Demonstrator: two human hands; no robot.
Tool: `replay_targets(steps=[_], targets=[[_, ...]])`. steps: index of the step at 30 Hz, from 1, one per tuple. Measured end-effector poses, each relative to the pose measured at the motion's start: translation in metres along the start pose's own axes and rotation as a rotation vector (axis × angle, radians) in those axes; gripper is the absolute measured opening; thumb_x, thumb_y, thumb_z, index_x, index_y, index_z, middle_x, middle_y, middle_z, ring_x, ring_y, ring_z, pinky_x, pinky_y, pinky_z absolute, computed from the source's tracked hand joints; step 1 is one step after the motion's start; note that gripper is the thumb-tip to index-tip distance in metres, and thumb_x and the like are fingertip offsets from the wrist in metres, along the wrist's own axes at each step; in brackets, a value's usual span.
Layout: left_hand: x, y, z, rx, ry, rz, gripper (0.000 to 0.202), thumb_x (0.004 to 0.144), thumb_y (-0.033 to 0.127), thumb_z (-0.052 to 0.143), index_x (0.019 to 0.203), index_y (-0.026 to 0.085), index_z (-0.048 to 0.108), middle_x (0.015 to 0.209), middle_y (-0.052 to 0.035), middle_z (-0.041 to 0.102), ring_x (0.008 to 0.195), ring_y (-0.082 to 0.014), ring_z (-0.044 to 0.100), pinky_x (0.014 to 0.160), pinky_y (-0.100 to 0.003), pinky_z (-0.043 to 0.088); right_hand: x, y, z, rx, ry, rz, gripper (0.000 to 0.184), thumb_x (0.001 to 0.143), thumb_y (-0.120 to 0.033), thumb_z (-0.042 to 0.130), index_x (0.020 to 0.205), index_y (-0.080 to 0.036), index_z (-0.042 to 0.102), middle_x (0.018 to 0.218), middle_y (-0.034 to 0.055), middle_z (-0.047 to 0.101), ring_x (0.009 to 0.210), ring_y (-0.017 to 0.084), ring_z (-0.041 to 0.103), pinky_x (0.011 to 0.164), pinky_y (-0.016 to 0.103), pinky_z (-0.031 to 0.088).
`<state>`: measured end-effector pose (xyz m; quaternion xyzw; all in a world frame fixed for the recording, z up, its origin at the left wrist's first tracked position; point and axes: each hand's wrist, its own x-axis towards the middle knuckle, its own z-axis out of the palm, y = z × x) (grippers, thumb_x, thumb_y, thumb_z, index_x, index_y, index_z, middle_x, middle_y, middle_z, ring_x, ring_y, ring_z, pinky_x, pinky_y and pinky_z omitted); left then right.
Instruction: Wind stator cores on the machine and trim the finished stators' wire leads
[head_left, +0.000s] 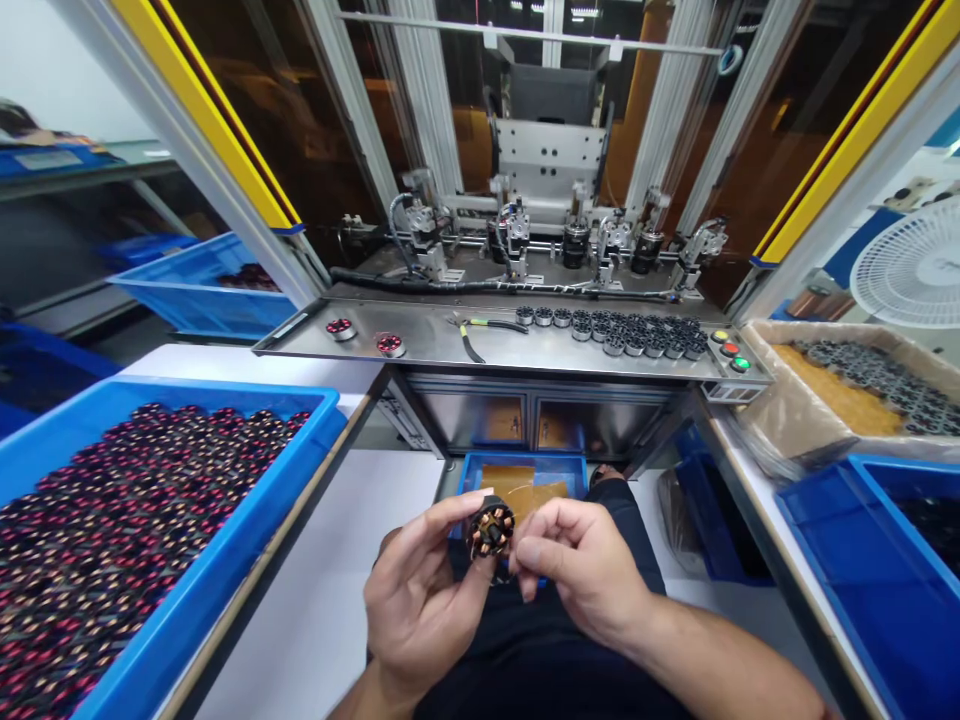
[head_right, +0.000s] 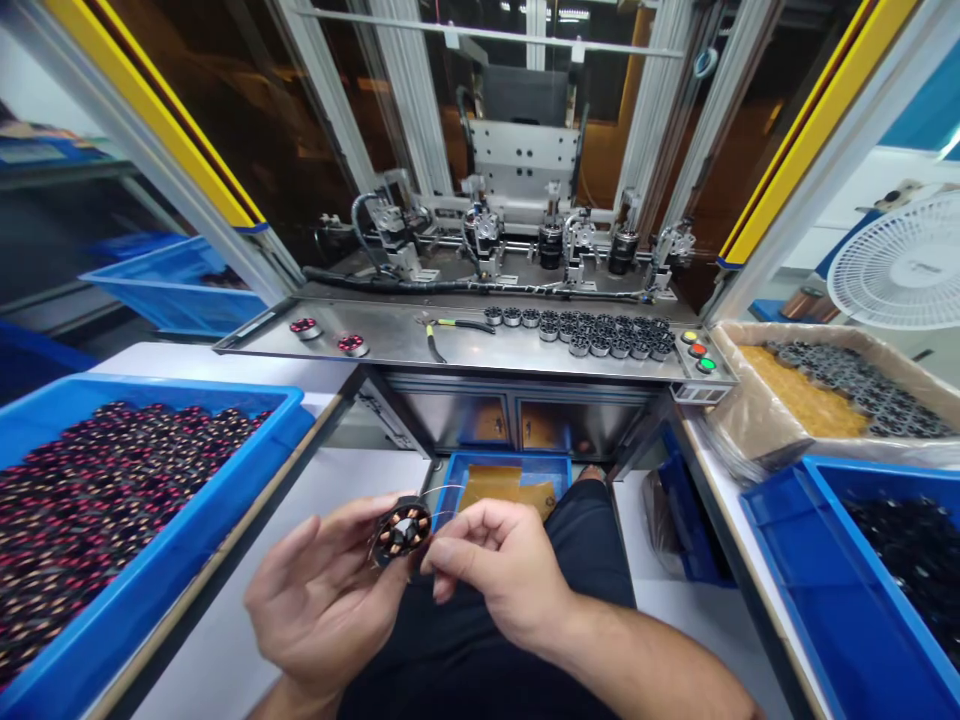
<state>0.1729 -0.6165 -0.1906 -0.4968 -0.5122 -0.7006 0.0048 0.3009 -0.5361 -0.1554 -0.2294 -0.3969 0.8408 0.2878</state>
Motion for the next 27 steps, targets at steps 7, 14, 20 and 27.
replay_targets(steps=[7,14,20,27], targets=[[0.012,0.003,0.005,-0.219,0.017,-0.183,0.082,0.072,-0.008,0.072,0.138,0.035,0.049,0.118,0.0005,0.073,0.102,-0.0139,0.073,0.086,-0.022,0.061,-0.013,0.002,-0.005,0.064,-0.12,0.347,0.031,0.055,-0.028,0.092,0.071,-0.009,0.074,0.052,0.0014,0.068,0.037,0.006,0.055,0.037,0.015,0.043],[0.026,0.004,-0.005,-0.307,0.033,-0.316,0.065,0.08,-0.003,0.07,0.132,0.031,0.053,0.119,-0.0025,0.074,0.103,-0.013,0.073,0.091,-0.021,0.058,-0.024,-0.007,-0.016,-0.192,-0.214,0.368,0.031,0.058,-0.029,0.092,0.072,-0.009,0.073,0.057,-0.0006,0.068,0.046,0.005,0.061,0.046,0.014,0.049],[0.015,0.007,-0.001,-0.141,0.013,-0.126,0.076,0.074,-0.008,0.072,0.136,0.03,0.05,0.12,-0.0028,0.074,0.104,-0.0158,0.073,0.086,-0.024,0.061,-0.013,-0.004,0.0,-0.086,-0.108,0.244,0.044,0.055,-0.038,0.093,0.079,-0.011,0.067,0.06,-0.0017,0.068,0.05,0.008,0.062,0.05,0.019,0.052],[0.013,0.008,-0.003,-0.146,-0.012,-0.122,0.077,0.073,-0.009,0.071,0.137,0.028,0.049,0.12,-0.0031,0.074,0.104,-0.0166,0.073,0.088,-0.026,0.061,-0.011,0.008,0.011,0.008,-0.091,0.27,0.036,0.057,-0.034,0.093,0.068,-0.011,0.068,0.053,-0.0011,0.068,0.037,0.005,0.054,0.037,0.014,0.041]])
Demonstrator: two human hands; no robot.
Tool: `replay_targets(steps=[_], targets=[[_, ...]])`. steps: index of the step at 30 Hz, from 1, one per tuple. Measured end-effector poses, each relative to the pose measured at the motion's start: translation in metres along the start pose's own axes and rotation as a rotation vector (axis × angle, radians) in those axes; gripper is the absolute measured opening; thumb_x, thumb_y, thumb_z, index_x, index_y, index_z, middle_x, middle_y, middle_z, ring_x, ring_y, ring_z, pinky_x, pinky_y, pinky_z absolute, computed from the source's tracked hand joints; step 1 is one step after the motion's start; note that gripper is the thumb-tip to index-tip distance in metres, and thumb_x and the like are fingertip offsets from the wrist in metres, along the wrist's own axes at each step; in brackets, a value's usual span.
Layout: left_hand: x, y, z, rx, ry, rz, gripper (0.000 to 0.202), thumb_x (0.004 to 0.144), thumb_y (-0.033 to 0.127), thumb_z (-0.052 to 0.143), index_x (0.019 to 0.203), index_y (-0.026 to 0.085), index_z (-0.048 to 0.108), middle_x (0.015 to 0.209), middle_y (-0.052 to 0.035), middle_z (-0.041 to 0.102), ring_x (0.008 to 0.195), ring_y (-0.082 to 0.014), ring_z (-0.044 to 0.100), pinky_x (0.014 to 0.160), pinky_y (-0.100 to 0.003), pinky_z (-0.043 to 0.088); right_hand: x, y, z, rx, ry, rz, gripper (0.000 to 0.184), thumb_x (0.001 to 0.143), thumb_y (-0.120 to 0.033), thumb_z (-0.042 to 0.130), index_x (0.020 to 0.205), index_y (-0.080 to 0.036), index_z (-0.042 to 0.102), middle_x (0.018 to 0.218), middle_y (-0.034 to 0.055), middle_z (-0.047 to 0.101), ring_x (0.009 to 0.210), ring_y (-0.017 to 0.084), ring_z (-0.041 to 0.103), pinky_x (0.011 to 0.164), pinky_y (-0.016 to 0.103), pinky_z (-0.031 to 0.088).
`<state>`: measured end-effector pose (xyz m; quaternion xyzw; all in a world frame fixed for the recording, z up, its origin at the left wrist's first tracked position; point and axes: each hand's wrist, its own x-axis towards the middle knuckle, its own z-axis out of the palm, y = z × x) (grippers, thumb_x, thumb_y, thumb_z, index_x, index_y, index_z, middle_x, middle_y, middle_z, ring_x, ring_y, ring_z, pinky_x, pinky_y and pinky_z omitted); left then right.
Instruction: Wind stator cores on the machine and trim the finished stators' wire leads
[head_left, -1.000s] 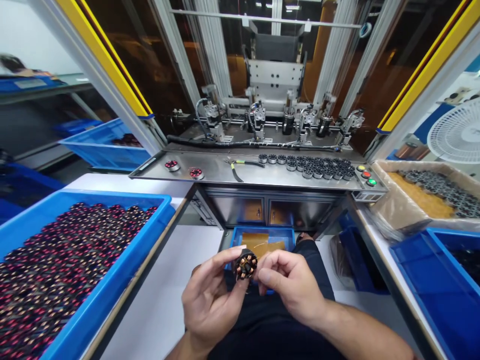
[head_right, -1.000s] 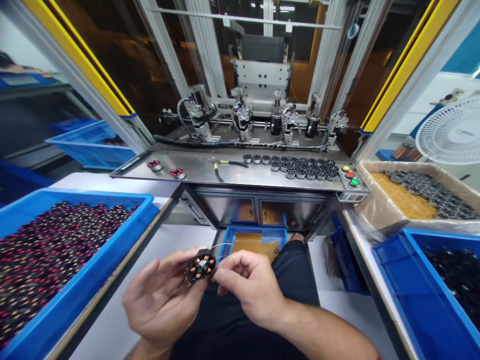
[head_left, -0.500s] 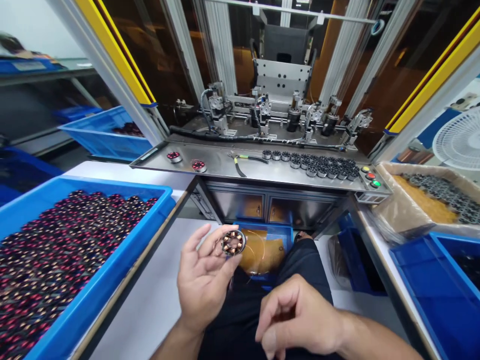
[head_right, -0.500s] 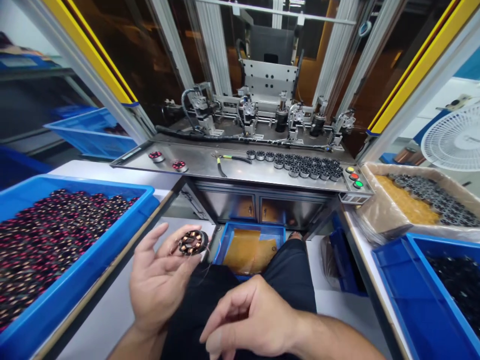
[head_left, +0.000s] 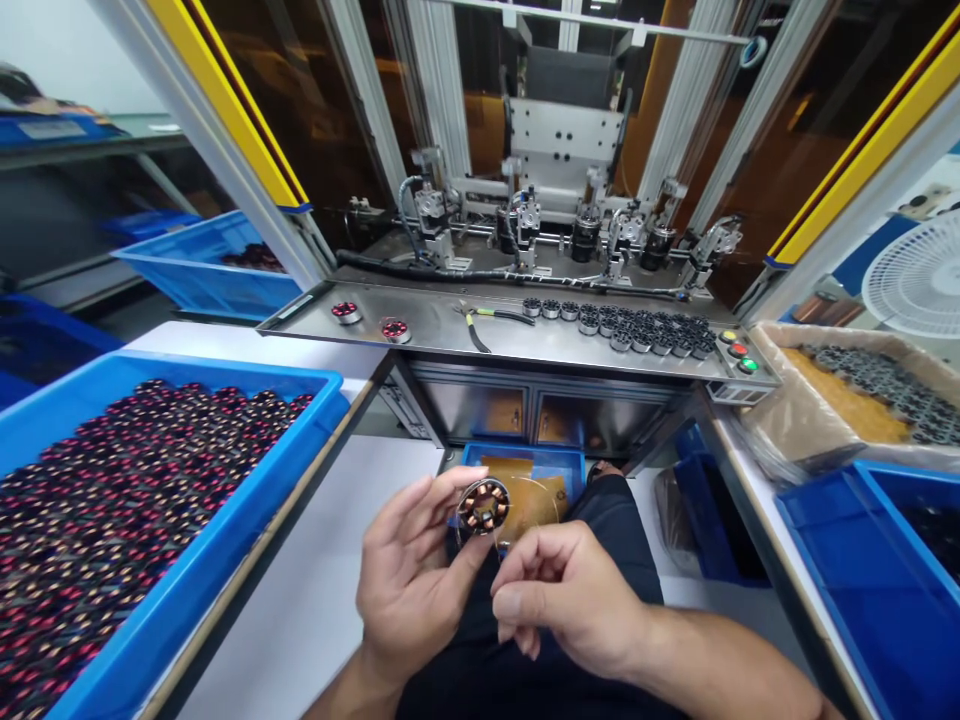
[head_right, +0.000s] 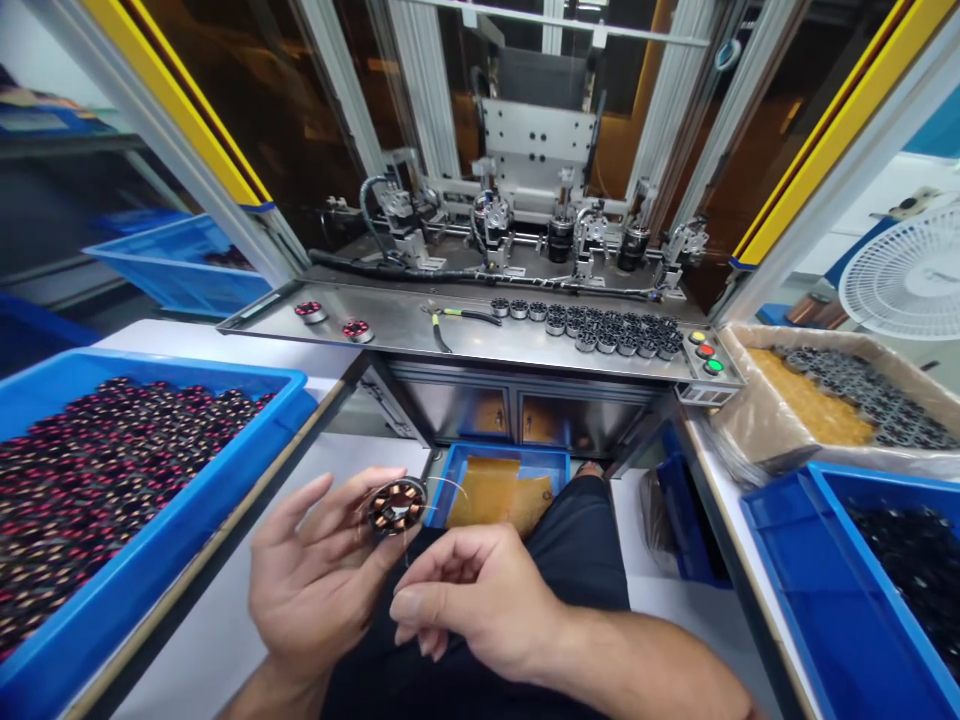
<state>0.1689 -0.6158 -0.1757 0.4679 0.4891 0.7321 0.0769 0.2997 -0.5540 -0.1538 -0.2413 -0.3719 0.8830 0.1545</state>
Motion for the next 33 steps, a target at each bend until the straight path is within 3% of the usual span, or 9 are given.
replay_targets(steps=[5,9,11,15,19,23,26,33], targets=[[0.0,0.005,0.0,-0.137,-0.02,-0.198,0.069,0.076,-0.005,0.071,0.133,0.03,0.051,0.118,-0.0019,0.076,0.1,-0.0155,0.075,0.086,-0.022,0.061,-0.001,0.004,-0.001,-0.049,-0.015,0.002,0.037,0.057,-0.037,0.092,0.066,-0.01,0.069,0.051,-0.0013,0.067,0.035,0.004,0.051,0.034,0.013,0.037],[0.005,0.008,-0.001,-0.222,-0.039,-0.294,0.064,0.079,-0.002,0.071,0.131,0.031,0.053,0.116,-0.0025,0.077,0.1,-0.016,0.075,0.085,-0.02,0.06,0.002,0.002,-0.006,-0.133,-0.022,0.038,0.04,0.055,-0.04,0.093,0.067,-0.011,0.069,0.053,-0.0016,0.067,0.038,0.005,0.054,0.038,0.015,0.042],[0.009,0.008,-0.004,-0.266,-0.082,-0.317,0.061,0.082,0.0,0.068,0.132,0.032,0.053,0.117,-0.0032,0.076,0.103,-0.0165,0.074,0.087,-0.021,0.059,0.005,-0.007,-0.014,-0.2,-0.007,0.006,0.04,0.054,-0.039,0.093,0.07,-0.011,0.069,0.056,-0.0008,0.068,0.043,0.007,0.058,0.044,0.018,0.047],[0.009,0.008,-0.011,-0.324,-0.237,-0.319,0.059,0.089,0.002,0.061,0.137,0.034,0.051,0.124,-0.0072,0.073,0.106,-0.018,0.073,0.089,-0.024,0.058,0.005,-0.04,-0.025,-0.3,0.02,-0.202,0.043,0.073,-0.053,0.08,0.076,-0.012,0.067,0.063,0.002,0.07,0.051,0.01,0.062,0.052,0.023,0.05],[0.003,0.009,-0.011,-0.301,-0.326,-0.324,0.059,0.091,0.004,0.058,0.141,0.033,0.049,0.128,-0.0132,0.07,0.113,-0.0224,0.069,0.092,-0.029,0.058,0.003,-0.06,-0.015,-0.463,0.004,-0.126,0.043,0.072,-0.052,0.08,0.065,-0.015,0.06,0.054,-0.003,0.062,0.046,0.008,0.054,0.048,0.021,0.044],[0.001,0.011,-0.004,-0.317,-0.243,-0.347,0.074,0.073,0.0,0.077,0.134,0.036,0.054,0.115,-0.0059,0.073,0.098,-0.0183,0.074,0.082,-0.025,0.061,0.0,-0.054,-0.007,-0.491,-0.002,-0.112,0.043,0.072,-0.052,0.08,0.066,-0.016,0.058,0.051,-0.0053,0.057,0.045,0.007,0.051,0.047,0.019,0.04],[0.002,0.01,-0.002,-0.36,-0.174,-0.365,0.072,0.068,-0.001,0.081,0.126,0.035,0.06,0.103,-0.0009,0.074,0.084,-0.013,0.074,0.075,-0.02,0.061,-0.003,-0.044,-0.011,-0.484,-0.016,-0.128,0.043,0.074,-0.054,0.077,0.068,-0.017,0.057,0.054,-0.0046,0.058,0.047,0.007,0.05,0.049,0.02,0.04],[0.001,0.006,-0.005,-0.465,-0.217,-0.603,0.039,0.08,0.011,0.076,0.116,0.024,0.07,0.121,-0.0123,0.073,0.083,-0.0172,0.076,0.081,-0.027,0.062,-0.009,-0.017,-0.023,-0.568,0.07,-0.292,0.034,0.086,-0.045,0.069,0.07,-0.017,0.057,0.06,-0.0023,0.058,0.053,0.009,0.051,0.054,0.023,0.04]])
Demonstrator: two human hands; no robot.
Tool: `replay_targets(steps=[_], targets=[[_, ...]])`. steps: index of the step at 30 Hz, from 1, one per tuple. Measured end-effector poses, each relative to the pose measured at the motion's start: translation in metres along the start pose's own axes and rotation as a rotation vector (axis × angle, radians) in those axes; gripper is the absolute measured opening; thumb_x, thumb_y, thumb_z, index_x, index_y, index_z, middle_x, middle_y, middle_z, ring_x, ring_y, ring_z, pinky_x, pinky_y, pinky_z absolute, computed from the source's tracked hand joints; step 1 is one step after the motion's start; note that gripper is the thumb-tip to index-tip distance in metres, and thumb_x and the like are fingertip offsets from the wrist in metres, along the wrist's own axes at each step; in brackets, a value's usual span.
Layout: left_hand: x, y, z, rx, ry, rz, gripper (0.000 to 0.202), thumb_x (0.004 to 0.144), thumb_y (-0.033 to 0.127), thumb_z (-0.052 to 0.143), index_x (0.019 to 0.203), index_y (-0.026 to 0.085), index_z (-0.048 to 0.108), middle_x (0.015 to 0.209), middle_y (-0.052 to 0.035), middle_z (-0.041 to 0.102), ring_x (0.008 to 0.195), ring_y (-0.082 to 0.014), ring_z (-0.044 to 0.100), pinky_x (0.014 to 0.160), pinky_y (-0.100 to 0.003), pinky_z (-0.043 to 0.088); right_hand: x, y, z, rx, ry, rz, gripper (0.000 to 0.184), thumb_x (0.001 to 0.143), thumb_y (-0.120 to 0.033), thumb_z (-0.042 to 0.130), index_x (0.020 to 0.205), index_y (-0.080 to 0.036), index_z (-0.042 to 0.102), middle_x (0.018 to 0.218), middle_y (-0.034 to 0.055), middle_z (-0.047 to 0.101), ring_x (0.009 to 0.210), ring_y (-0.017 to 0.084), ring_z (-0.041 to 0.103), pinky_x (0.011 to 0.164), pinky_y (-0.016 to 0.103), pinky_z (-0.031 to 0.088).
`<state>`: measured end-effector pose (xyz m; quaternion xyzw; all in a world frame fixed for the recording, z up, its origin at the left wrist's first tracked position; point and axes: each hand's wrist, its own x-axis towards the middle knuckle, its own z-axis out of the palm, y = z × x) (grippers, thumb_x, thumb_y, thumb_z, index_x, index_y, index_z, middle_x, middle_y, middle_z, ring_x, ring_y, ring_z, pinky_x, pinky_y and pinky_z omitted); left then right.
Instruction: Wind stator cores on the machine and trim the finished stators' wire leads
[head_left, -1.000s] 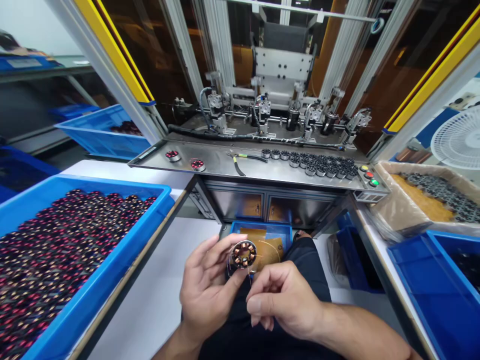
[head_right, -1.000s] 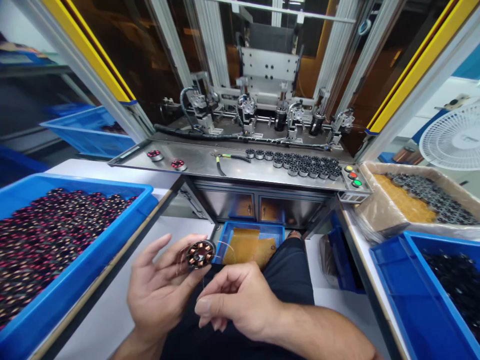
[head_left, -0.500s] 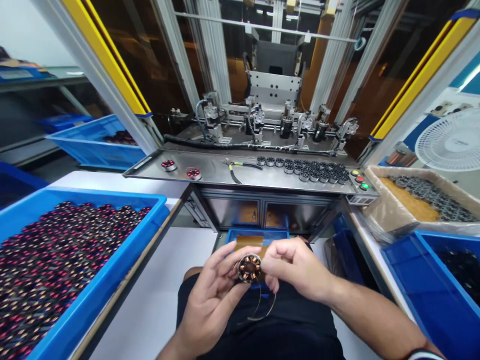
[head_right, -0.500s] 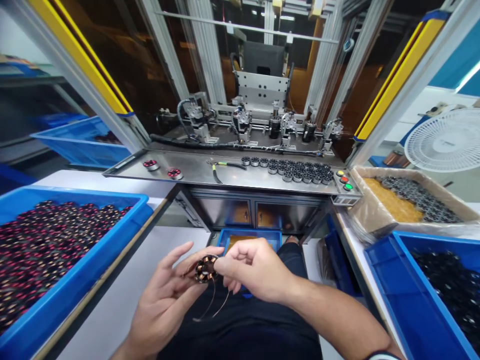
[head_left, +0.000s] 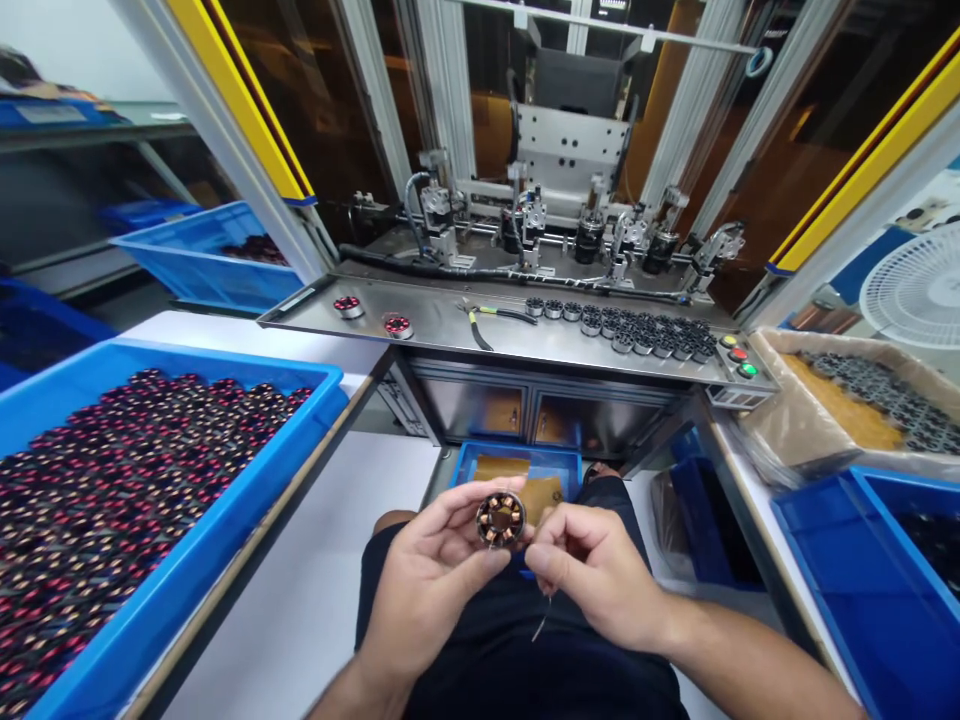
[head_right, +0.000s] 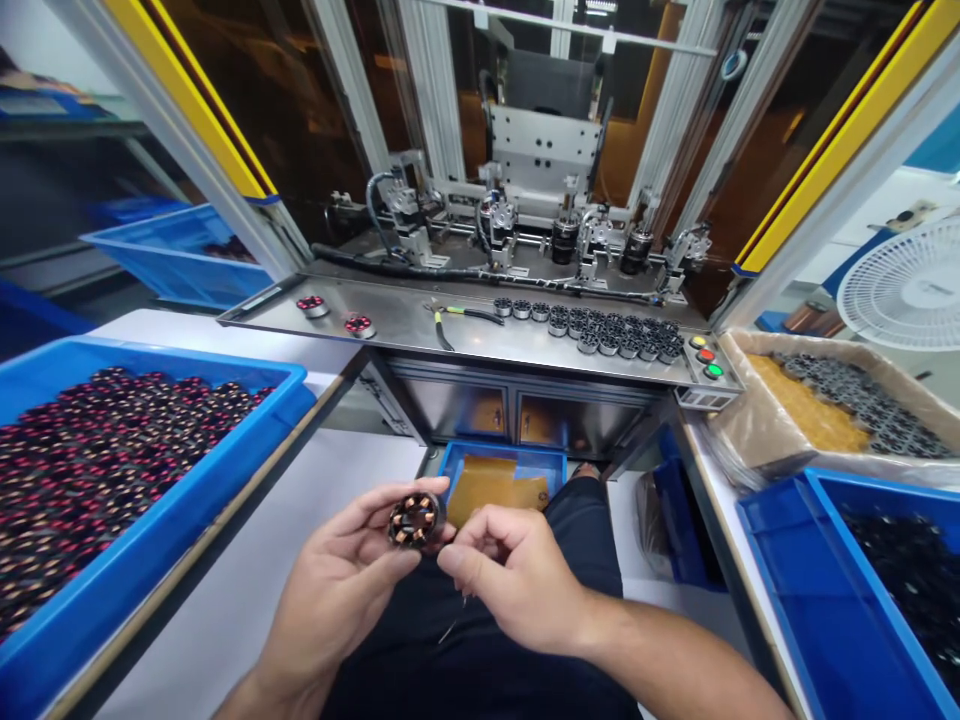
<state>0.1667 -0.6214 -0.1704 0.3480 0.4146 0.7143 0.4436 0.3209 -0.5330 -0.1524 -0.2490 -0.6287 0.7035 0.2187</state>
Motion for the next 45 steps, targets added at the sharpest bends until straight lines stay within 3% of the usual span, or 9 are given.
replay_targets(steps=[5,9,13,16,23,31,37,42,45], targets=[[-0.002,-0.003,0.006,0.098,0.042,0.01,0.043,0.077,0.016,0.079,0.118,0.025,0.072,0.123,-0.0119,0.073,0.095,-0.0218,0.075,0.086,-0.029,0.061,-0.001,0.009,0.004,-0.152,0.089,-0.119,0.03,0.09,-0.039,0.064,0.07,-0.018,0.057,0.064,-0.0018,0.057,0.059,0.011,0.05,0.059,0.026,0.041],[-0.009,-0.008,0.005,0.521,0.158,0.317,0.048,0.073,0.008,0.079,0.116,0.027,0.072,0.117,-0.0062,0.074,0.106,-0.0226,0.071,0.089,-0.03,0.061,-0.003,0.007,0.002,-0.233,0.13,-0.324,0.016,0.089,-0.032,0.064,0.082,-0.019,0.059,0.077,0.0021,0.059,0.072,0.016,0.055,0.07,0.03,0.045],[-0.017,-0.014,-0.004,0.811,0.107,0.582,0.066,0.07,0.001,0.078,0.13,0.025,0.064,0.119,-0.0056,0.073,0.104,-0.0213,0.071,0.095,-0.031,0.059,-0.004,0.004,0.006,-0.205,0.164,-0.412,0.023,0.08,-0.033,0.075,0.087,-0.021,0.056,0.084,0.0025,0.057,0.078,0.018,0.054,0.074,0.032,0.046],[-0.02,-0.013,-0.007,0.763,0.092,0.544,0.066,0.071,0.0,0.077,0.13,0.025,0.063,0.122,-0.0055,0.073,0.107,-0.0219,0.071,0.097,-0.032,0.059,-0.003,0.006,0.011,-0.16,0.165,-0.392,0.016,0.09,-0.029,0.065,0.081,-0.021,0.054,0.081,0.0015,0.055,0.076,0.016,0.053,0.073,0.031,0.045],[-0.009,-0.002,0.005,0.271,0.085,0.093,0.041,0.078,0.011,0.077,0.116,0.026,0.071,0.115,-0.0074,0.076,0.096,-0.0192,0.075,0.084,-0.022,0.061,-0.002,0.017,0.019,-0.074,0.233,-0.373,0.015,0.097,-0.026,0.055,0.083,-0.021,0.052,0.08,0.0005,0.051,0.075,0.014,0.049,0.071,0.03,0.042],[-0.013,-0.009,0.002,0.591,0.052,0.515,0.051,0.072,-0.001,0.075,0.117,0.022,0.069,0.11,-0.0057,0.071,0.102,-0.0179,0.069,0.086,-0.023,0.06,0.002,0.012,0.023,0.093,0.134,-0.347,0.017,0.094,-0.033,0.061,0.088,-0.021,0.051,0.086,0.0007,0.049,0.08,0.015,0.047,0.075,0.03,0.042],[-0.013,-0.009,0.001,0.58,0.086,0.539,0.051,0.073,-0.005,0.072,0.118,0.019,0.065,0.113,-0.0068,0.069,0.104,-0.0168,0.069,0.087,-0.023,0.06,0.002,0.019,0.032,0.231,0.244,-0.221,0.021,0.102,-0.034,0.046,0.086,-0.021,0.05,0.082,-0.001,0.05,0.077,0.012,0.049,0.075,0.027,0.042],[-0.015,-0.009,-0.004,0.652,0.027,0.553,0.05,0.074,-0.003,0.072,0.119,0.019,0.065,0.113,-0.0085,0.068,0.105,-0.0192,0.068,0.087,-0.027,0.061,0.002,0.014,0.025,0.046,0.215,-0.415,0.02,0.09,-0.033,0.067,0.102,-0.022,0.055,0.102,0.0035,0.053,0.093,0.017,0.052,0.085,0.032,0.044],[-0.016,-0.009,-0.003,0.676,0.014,0.565,0.053,0.072,-0.005,0.072,0.119,0.018,0.064,0.113,-0.0088,0.068,0.104,-0.0198,0.068,0.088,-0.028,0.061,0.006,0.007,0.024,0.014,0.275,-0.419,0.012,0.093,-0.029,0.063,0.087,-0.02,0.057,0.091,0.0018,0.054,0.086,0.015,0.052,0.08,0.029,0.044]])
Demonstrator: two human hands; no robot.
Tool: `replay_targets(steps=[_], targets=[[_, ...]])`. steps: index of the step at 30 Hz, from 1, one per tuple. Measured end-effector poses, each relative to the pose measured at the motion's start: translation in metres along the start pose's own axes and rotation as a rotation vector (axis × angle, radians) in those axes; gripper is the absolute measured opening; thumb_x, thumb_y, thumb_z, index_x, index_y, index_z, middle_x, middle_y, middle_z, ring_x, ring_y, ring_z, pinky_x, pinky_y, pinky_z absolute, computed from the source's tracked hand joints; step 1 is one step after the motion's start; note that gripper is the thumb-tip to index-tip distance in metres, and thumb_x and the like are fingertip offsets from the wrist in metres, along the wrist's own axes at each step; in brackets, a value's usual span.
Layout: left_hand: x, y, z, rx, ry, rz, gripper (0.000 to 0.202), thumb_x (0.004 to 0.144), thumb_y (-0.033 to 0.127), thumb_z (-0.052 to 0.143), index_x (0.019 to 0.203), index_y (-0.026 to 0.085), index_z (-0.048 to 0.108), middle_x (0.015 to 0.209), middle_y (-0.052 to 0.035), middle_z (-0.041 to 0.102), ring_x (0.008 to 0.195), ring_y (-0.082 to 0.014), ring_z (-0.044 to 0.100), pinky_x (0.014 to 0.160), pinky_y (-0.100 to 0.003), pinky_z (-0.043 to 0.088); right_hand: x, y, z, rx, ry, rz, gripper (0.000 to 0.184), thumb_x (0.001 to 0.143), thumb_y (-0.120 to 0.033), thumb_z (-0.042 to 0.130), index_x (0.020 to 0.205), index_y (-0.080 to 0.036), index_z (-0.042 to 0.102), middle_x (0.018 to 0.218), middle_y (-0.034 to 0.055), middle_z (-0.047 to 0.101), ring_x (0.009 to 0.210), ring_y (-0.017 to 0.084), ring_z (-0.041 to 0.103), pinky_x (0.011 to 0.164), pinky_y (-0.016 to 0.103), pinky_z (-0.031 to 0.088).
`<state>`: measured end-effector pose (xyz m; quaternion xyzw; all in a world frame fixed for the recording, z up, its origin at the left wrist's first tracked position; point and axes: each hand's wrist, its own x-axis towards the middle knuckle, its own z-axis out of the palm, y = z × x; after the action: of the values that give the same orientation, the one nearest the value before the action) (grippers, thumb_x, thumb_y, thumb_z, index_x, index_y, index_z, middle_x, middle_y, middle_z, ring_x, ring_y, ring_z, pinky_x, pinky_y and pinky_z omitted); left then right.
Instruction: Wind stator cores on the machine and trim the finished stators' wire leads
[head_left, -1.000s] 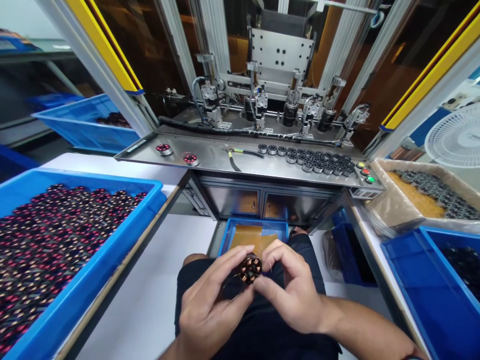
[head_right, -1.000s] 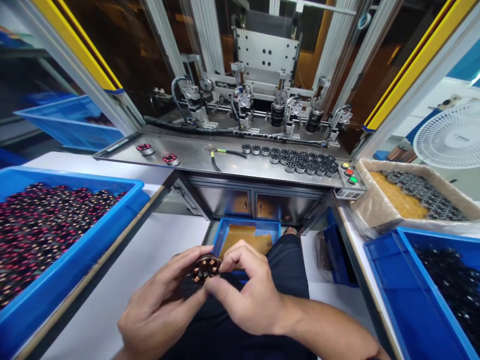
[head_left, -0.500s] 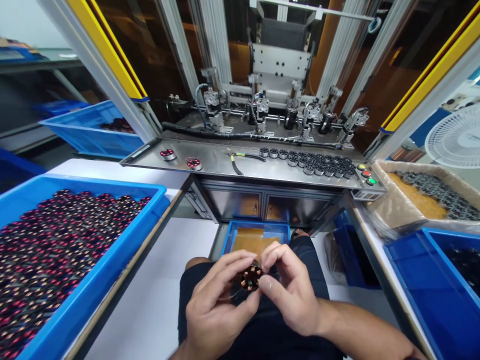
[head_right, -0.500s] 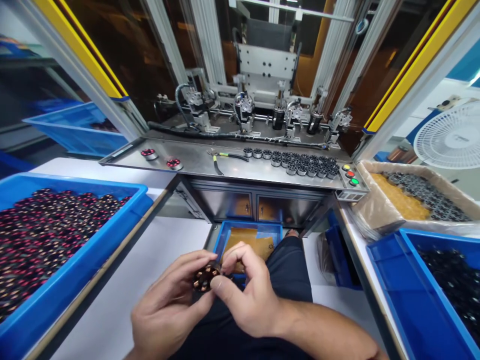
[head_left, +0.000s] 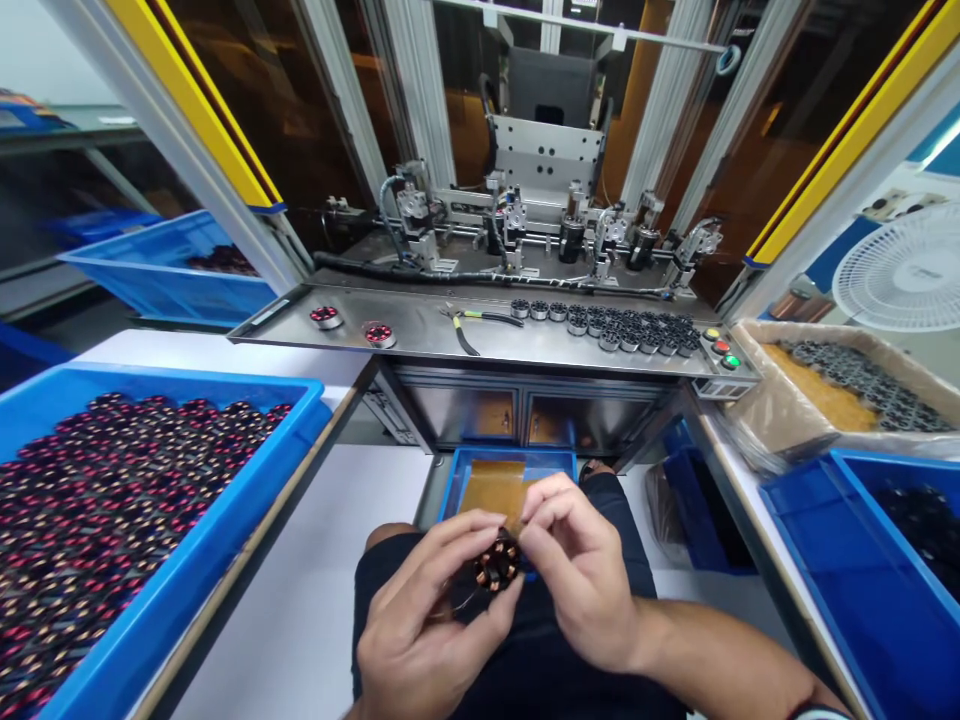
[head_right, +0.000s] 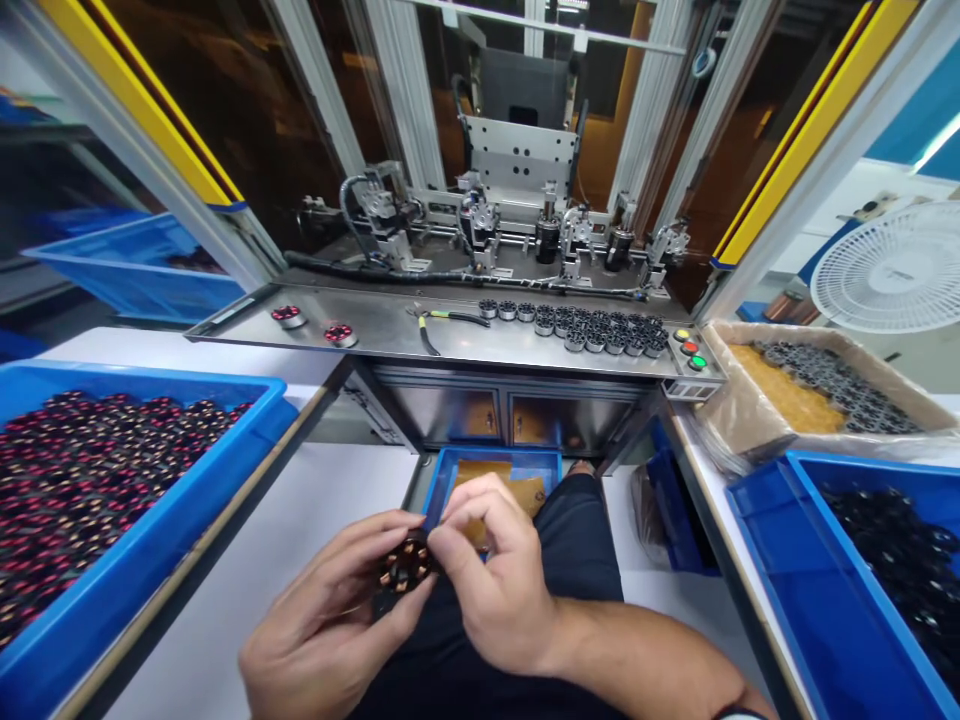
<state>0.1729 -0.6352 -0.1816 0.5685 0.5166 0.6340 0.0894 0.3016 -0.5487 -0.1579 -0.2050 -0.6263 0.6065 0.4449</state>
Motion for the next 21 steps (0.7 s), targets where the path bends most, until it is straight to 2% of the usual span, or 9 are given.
replay_targets(steps=[2,4,7,10,13,18,21], targets=[[0.001,0.002,0.002,-0.027,0.017,-0.011,0.054,0.072,-0.006,0.072,0.119,0.019,0.064,0.114,-0.0078,0.068,0.104,-0.0189,0.068,0.088,-0.027,0.06,0.004,0.0,0.002,0.052,0.059,0.096,0.021,0.096,-0.029,0.058,0.077,-0.019,0.055,0.081,-0.0004,0.053,0.077,0.012,0.05,0.073,0.026,0.043],[0.003,0.005,0.005,-0.083,0.039,-0.045,0.052,0.073,-0.004,0.072,0.118,0.02,0.065,0.114,-0.006,0.069,0.105,-0.0171,0.069,0.089,-0.024,0.06,0.004,0.002,0.003,0.119,0.083,0.168,0.023,0.096,-0.032,0.059,0.077,-0.019,0.056,0.079,-0.0009,0.054,0.074,0.012,0.051,0.072,0.025,0.044],[0.007,0.008,0.005,-0.151,0.078,-0.128,0.047,0.074,0.0,0.073,0.114,0.023,0.067,0.111,-0.0024,0.071,0.106,-0.0144,0.069,0.092,-0.02,0.057,0.0,0.008,0.0,0.226,0.046,0.161,0.019,0.089,-0.036,0.069,0.09,-0.02,0.06,0.086,-0.0007,0.057,0.079,0.012,0.054,0.075,0.025,0.046],[0.009,0.01,0.004,-0.174,0.1,-0.211,0.043,0.074,0.002,0.075,0.11,0.026,0.069,0.108,0.0003,0.073,0.105,-0.013,0.07,0.093,-0.018,0.056,-0.005,0.012,-0.003,0.302,-0.041,0.122,0.032,0.077,-0.033,0.083,0.1,-0.022,0.063,0.09,-0.0014,0.058,0.082,0.011,0.054,0.078,0.024,0.047],[0.011,0.011,0.002,-0.171,0.111,-0.245,0.042,0.074,0.004,0.076,0.108,0.027,0.071,0.108,0.0016,0.073,0.102,-0.0125,0.071,0.092,-0.017,0.056,-0.006,0.011,-0.006,0.318,-0.082,0.11,0.019,0.081,-0.027,0.08,0.096,-0.023,0.069,0.085,-0.0014,0.06,0.079,0.01,0.057,0.075,0.022,0.048],[0.013,0.012,0.003,-0.148,0.087,-0.237,0.043,0.072,0.004,0.077,0.108,0.027,0.072,0.106,0.0011,0.074,0.101,-0.0128,0.072,0.092,-0.016,0.056,-0.001,0.004,-0.008,0.209,-0.041,0.06,0.002,0.082,-0.021,0.078,0.083,-0.022,0.077,0.077,0.0,0.068,0.074,0.011,0.062,0.07,0.022,0.049],[0.013,0.011,0.003,-0.167,0.061,-0.216,0.045,0.072,0.003,0.077,0.109,0.027,0.071,0.107,0.0002,0.074,0.103,-0.0141,0.071,0.092,-0.019,0.057,0.001,-0.001,-0.01,0.207,-0.016,0.098,0.008,0.083,-0.022,0.077,0.075,-0.021,0.075,0.069,-0.0014,0.067,0.064,0.009,0.061,0.061,0.02,0.048]])
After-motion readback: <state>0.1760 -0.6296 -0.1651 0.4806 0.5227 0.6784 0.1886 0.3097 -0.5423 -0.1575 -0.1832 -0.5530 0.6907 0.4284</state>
